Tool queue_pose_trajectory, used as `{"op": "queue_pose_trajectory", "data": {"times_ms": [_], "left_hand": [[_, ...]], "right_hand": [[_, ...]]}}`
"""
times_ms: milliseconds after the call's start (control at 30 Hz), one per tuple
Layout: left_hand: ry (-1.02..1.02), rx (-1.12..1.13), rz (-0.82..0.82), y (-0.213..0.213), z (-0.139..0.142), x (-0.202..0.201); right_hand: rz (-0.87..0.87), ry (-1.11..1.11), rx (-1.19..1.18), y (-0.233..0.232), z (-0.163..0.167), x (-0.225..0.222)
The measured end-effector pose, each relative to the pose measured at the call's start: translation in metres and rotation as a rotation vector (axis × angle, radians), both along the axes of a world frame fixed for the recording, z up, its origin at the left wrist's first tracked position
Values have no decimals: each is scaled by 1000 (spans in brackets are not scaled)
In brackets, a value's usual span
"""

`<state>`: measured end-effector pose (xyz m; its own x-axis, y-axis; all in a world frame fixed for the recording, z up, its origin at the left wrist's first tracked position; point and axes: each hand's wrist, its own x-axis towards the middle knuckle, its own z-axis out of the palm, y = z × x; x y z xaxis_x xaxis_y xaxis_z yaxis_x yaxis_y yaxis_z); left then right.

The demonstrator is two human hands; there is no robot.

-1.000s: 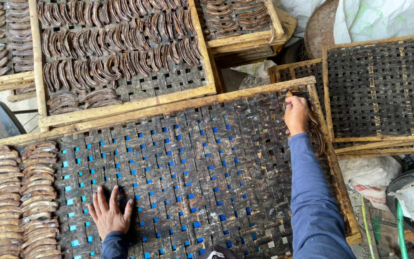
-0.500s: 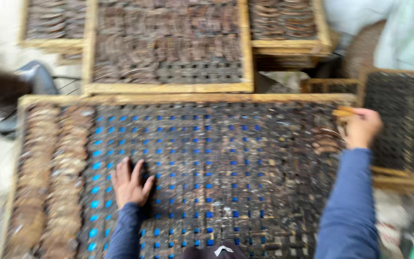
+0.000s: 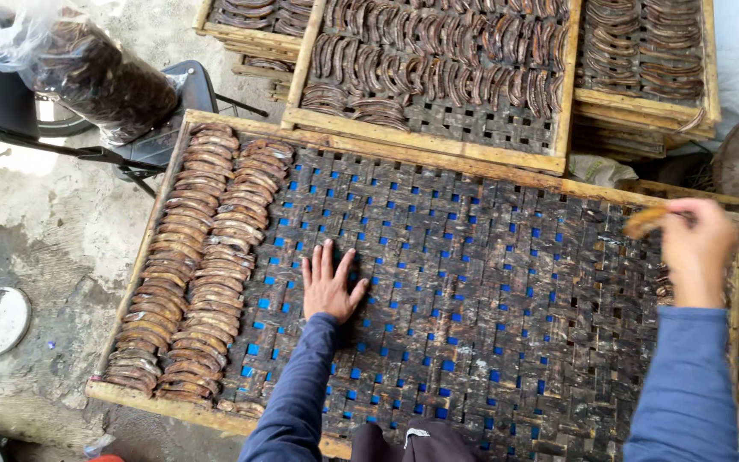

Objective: The person sits on the ground in front of bamboo drying trays filled with dried banana slices. They flip and spread individual banana slices across the tray surface, reposition the tray, and slide stacked trays aside to reach a fresh tray, continuing to turn and arrange the slices by hand.

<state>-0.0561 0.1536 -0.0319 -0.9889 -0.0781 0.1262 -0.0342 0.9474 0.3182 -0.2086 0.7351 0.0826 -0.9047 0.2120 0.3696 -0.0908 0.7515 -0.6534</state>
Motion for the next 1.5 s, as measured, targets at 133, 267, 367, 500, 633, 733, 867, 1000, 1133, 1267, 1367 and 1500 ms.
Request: {"op": "queue_pose_trajectory", "data": {"times_ms": [133,267,367,500,633,733,867,1000,1133,1267,1367,1500], "left_hand": [[41,57,-1,-1,1,1],[44,128,-11,-4,6,2],[26,166,-37,-8,11,-1],[-25,183,-54,-11,14,-3],[-50,196,-73,-12,13,-2],[-74,204,-81,-13,12,-2],[-106,203,-82,-12,11,-2],[-81,184,-88,-12,8,-2],[-85,174,-87,-10,5,-1],[-53,177,-92,-10,2,-2],[-85,275,-104,-14,5,-1],[-21,427,1,-22,18,-7]], "right_hand": [[146,-106,-127,-150,6,-30],[414,-83,-247,-320,-1,-67],[460,-295,-574,-435,-9,-95],[487,-361,-801,-535,-36,-112],[359,-411,-721,-564,-68,-107],[303,-413,-633,-555,-84,-100],[313,-435,-549,-538,-89,-98],[442,-154,-178,-531,-91,-99],[409,-191,-70,-526,-94,-99],[369,-311,-93,-521,-97,-99],[362,-312,-90,-521,-100,-96],[436,-205,-68,-522,-101,-91]]}}
